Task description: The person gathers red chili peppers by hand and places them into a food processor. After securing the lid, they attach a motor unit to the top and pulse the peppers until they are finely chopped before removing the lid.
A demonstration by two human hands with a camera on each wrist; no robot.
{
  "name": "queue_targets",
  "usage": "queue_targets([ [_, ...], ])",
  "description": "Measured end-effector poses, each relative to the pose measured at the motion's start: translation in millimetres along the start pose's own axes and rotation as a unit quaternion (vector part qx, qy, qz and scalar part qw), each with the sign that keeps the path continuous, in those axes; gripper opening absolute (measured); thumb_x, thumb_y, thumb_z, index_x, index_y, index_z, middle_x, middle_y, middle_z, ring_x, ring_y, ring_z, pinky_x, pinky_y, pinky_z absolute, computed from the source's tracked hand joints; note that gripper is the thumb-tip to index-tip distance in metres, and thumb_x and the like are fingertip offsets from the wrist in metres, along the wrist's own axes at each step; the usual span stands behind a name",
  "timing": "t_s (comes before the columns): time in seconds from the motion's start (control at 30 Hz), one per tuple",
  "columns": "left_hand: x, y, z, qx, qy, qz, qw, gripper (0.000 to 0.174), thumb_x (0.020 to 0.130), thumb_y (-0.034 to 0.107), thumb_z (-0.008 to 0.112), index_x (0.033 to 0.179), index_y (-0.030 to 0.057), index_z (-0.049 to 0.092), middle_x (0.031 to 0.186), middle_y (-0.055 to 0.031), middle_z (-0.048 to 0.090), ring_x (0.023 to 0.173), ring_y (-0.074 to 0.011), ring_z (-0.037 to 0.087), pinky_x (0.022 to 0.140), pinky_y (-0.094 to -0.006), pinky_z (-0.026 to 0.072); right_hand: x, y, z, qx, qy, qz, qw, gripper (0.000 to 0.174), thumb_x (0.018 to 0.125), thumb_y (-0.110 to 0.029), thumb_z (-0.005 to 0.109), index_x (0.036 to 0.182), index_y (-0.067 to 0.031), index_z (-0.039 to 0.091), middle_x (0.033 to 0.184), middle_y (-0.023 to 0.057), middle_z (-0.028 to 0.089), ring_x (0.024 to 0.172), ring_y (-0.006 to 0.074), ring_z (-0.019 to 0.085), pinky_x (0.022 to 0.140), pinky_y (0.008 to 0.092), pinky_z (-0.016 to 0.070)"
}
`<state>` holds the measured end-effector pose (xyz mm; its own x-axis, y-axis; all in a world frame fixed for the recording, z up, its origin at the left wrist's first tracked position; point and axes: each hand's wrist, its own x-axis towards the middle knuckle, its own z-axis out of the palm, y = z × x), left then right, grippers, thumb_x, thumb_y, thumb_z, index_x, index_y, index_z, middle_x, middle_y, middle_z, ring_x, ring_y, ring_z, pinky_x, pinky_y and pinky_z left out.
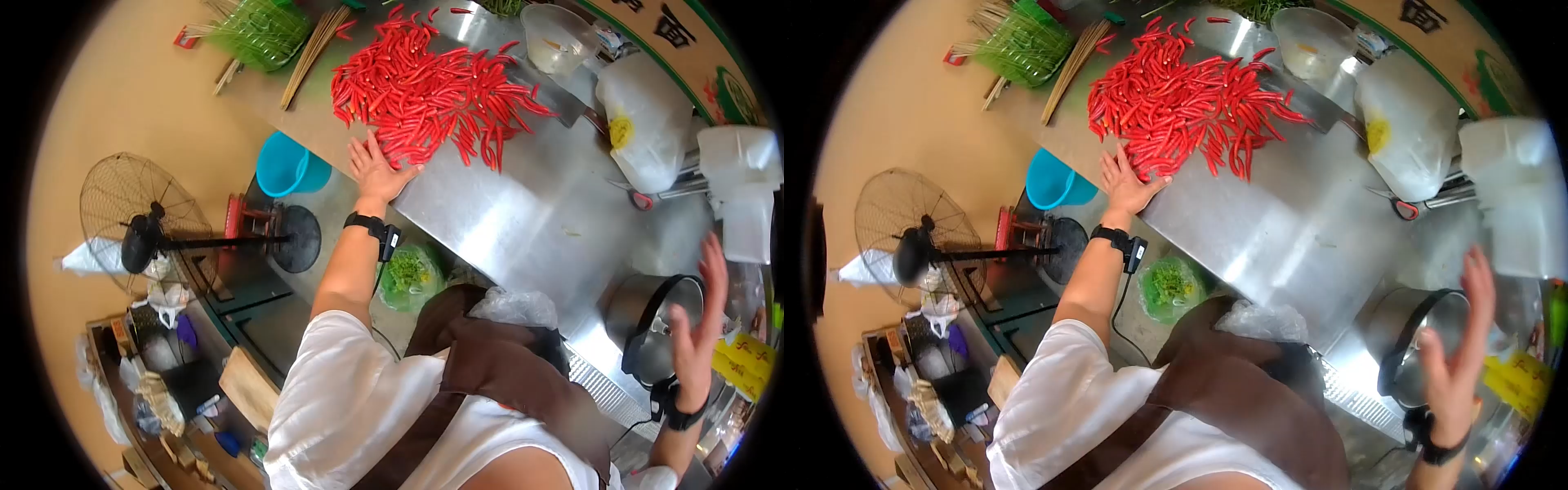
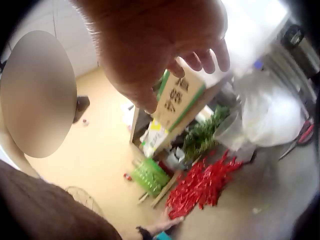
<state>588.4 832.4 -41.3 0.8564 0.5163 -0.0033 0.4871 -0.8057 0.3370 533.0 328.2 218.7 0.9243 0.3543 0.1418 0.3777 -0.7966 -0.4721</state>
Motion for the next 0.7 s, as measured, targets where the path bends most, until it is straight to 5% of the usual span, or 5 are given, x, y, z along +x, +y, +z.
queue_targets([
  [0.17, 50, -3, 4, -0.046, 0.064, 0.121, 0.989, 0.13, 0.055, 0.057, 0.084, 0.152, 0.009, 0.011, 0.153, -0.0328, 0.004, 0.143, -0.0472, 0.005, 0.115, -0.0545, 0.0111, 122, -40, 122, 0.078, -0.112, -0.068, 0.988, 0.077, 0.078, -0.026, 0.071, 0.143, -0.0015, 0.036, 0.152, 0.0233, 0.027, 0.141, 0.037, 0.027, 0.114, 0.0429, 0.0235],
  [0.27, 61, -10, 7, -0.044, 0.076, 0.181, 0.98, 0.117, 0.054, 0.054, 0.084, 0.148, 0.0108, 0.028, 0.153, -0.0294, 0.01, 0.142, -0.0483, 0.008, 0.114, -0.0564, 0.0149, 205, -51, 207, 0.071, -0.115, -0.141, 0.981, 0.086, 0.077, -0.037, 0.075, 0.144, -0.0036, 0.034, 0.152, 0.0254, 0.025, 0.14, 0.0419, 0.026, 0.113, 0.0453, 0.0255],
  [0.4, 60, -12, 6, -0.044, 0.055, 0.212, 0.975, 0.112, 0.056, 0.046, 0.085, 0.147, 0.011, 0.031, 0.152, -0.0259, 0.02, 0.138, -0.0485, 0.019, 0.113, -0.0555, 0.021, 300, -79, 313, 0.014, -0.073, -0.206, 0.976, 0.091, 0.075, -0.055, 0.07, 0.146, -0.0121, 0.034, 0.152, 0.023, 0.025, 0.14, 0.0422, 0.025, 0.112, 0.051, 0.0253],
  [0.6, 64, -10, 6, -0.114, 0.059, 0.187, 0.974, 0.112, 0.056, 0.041, 0.087, 0.146, 0.0058, 0.03, 0.15, -0.0238, 0.024, 0.138, -0.046, 0.022, 0.113, -0.0528, 0.0232, 353, -136, 414, -0.119, 0.001, -0.265, 0.957, 0.073, 0.081, -0.049, 0.065, 0.143, -0.0182, 0.042, 0.148, 0.0164, 0.034, 0.133, 0.0392, 0.034, 0.106, 0.054, 0.0323],
  [0.7, 62, -8, 6, -0.105, 0.054, 0.191, 0.974, 0.104, 0.06, 0.04, 0.085, 0.144, 0.005, 0.035, 0.149, -0.0219, 0.029, 0.139, -0.0441, 0.024, 0.113, -0.0511, 0.025, 350, -131, 417, -0.06, -0.067, -0.261, 0.961, 0.062, 0.083, -0.042, 0.063, 0.137, -0.0148, 0.048, 0.137, 0.016, 0.045, 0.124, 0.0382, 0.041, 0.102, 0.0517, 0.0359],
])
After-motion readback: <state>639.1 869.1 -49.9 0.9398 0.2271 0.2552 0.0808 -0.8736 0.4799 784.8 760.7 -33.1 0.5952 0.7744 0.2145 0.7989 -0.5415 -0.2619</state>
